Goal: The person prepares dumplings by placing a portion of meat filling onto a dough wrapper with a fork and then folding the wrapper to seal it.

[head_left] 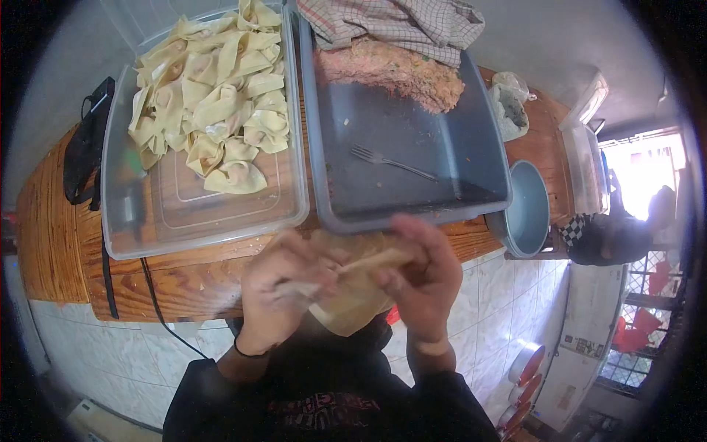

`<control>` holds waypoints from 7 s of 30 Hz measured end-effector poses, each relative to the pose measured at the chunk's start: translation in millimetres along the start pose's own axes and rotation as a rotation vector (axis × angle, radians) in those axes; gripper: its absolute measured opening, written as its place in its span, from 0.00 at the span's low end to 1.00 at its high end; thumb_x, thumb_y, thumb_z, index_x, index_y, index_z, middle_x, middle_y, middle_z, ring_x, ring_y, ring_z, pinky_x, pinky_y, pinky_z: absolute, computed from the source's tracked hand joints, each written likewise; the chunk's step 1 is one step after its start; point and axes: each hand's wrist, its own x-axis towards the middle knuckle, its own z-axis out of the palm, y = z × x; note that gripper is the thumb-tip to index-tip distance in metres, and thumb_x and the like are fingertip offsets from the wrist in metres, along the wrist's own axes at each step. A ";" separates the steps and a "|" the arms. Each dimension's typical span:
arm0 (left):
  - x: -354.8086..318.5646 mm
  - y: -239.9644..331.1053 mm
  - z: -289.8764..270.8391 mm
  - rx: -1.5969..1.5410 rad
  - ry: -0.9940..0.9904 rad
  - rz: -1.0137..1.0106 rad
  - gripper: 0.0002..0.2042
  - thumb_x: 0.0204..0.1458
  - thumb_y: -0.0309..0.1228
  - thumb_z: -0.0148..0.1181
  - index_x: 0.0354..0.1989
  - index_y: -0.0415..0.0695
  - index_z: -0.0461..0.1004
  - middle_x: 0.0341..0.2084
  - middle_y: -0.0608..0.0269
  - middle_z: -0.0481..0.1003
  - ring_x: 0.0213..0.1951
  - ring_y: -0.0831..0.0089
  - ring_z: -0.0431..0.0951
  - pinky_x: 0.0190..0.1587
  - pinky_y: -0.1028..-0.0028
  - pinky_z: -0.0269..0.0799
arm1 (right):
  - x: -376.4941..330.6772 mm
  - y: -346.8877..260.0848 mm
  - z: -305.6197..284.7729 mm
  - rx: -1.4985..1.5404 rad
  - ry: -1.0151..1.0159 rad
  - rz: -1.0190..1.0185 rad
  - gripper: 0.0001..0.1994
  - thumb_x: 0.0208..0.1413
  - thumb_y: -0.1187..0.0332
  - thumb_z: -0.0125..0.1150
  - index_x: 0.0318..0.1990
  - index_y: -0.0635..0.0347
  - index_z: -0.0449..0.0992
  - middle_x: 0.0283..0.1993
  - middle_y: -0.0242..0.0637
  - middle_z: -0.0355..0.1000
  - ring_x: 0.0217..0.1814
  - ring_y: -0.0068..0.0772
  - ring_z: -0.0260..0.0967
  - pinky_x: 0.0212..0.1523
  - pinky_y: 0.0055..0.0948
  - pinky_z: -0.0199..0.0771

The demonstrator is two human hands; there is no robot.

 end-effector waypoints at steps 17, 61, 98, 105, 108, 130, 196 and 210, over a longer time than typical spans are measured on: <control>-14.2 12.3 17.8 0.280 0.165 -0.133 0.15 0.45 0.22 0.64 0.41 0.39 0.70 0.36 0.55 0.75 0.35 0.63 0.79 0.39 0.70 0.75 | 19.8 -18.4 9.5 -0.701 -0.314 -0.661 0.20 0.38 0.73 0.65 0.44 0.48 0.80 0.37 0.27 0.76 0.45 0.26 0.71 0.45 0.29 0.66; -10.1 10.9 36.0 0.046 -0.189 -0.781 0.23 0.49 0.26 0.64 0.54 0.38 0.66 0.43 0.53 0.74 0.44 0.66 0.78 0.46 0.69 0.75 | -71.1 37.1 -25.5 -0.699 0.094 -0.028 0.26 0.44 0.75 0.68 0.54 0.61 0.70 0.45 0.44 0.74 0.41 0.39 0.75 0.40 0.32 0.75; -21.6 20.5 14.0 0.323 -0.280 -0.788 0.21 0.46 0.21 0.63 0.50 0.36 0.68 0.34 0.54 0.75 0.36 0.69 0.80 0.36 0.74 0.75 | -68.2 33.8 -26.0 -0.254 0.204 0.313 0.22 0.52 0.82 0.59 0.56 0.64 0.66 0.38 0.37 0.74 0.40 0.24 0.73 0.37 0.21 0.73; -12.8 18.0 34.8 0.513 -0.209 -0.532 0.27 0.42 0.26 0.69 0.52 0.37 0.67 0.42 0.47 0.74 0.39 0.63 0.80 0.37 0.71 0.75 | -62.5 30.1 -11.7 0.084 0.074 0.363 0.22 0.53 0.83 0.58 0.56 0.63 0.66 0.39 0.37 0.74 0.40 0.24 0.73 0.43 0.22 0.74; -18.1 17.0 27.9 0.294 -0.152 -0.742 0.29 0.39 0.29 0.72 0.51 0.36 0.68 0.43 0.50 0.74 0.41 0.64 0.79 0.41 0.67 0.73 | -61.5 33.6 -9.5 0.139 0.054 0.345 0.21 0.53 0.83 0.57 0.55 0.63 0.66 0.39 0.37 0.74 0.41 0.24 0.72 0.44 0.22 0.73; -36.5 6.2 -3.9 -1.291 0.082 -0.733 0.14 0.44 0.24 0.62 0.40 0.39 0.70 0.31 0.54 0.75 0.29 0.70 0.76 0.29 0.68 0.72 | -122.1 29.2 -99.7 0.403 0.563 -0.267 0.25 0.56 0.68 0.52 0.60 0.63 0.55 0.60 0.46 0.61 0.64 0.44 0.58 0.65 0.49 0.56; -101.1 -31.1 -80.8 -1.085 0.452 -0.604 0.33 0.59 0.55 0.38 0.65 0.42 0.53 0.63 0.44 0.54 0.62 0.32 0.52 0.57 0.31 0.52 | 234.0 48.2 -54.2 -1.780 -0.344 -0.174 0.09 0.50 0.71 0.53 0.33 0.67 0.78 0.34 0.56 0.75 0.39 0.54 0.76 0.40 0.46 0.76; -85.8 -3.8 -65.9 -1.151 0.588 -0.555 0.25 0.60 0.48 0.41 0.60 0.46 0.60 0.56 0.51 0.64 0.58 0.39 0.63 0.56 0.36 0.60 | 241.0 59.7 -69.9 -1.558 -0.460 -0.418 0.13 0.55 0.62 0.56 0.37 0.63 0.79 0.41 0.42 0.75 0.41 0.43 0.74 0.44 0.37 0.73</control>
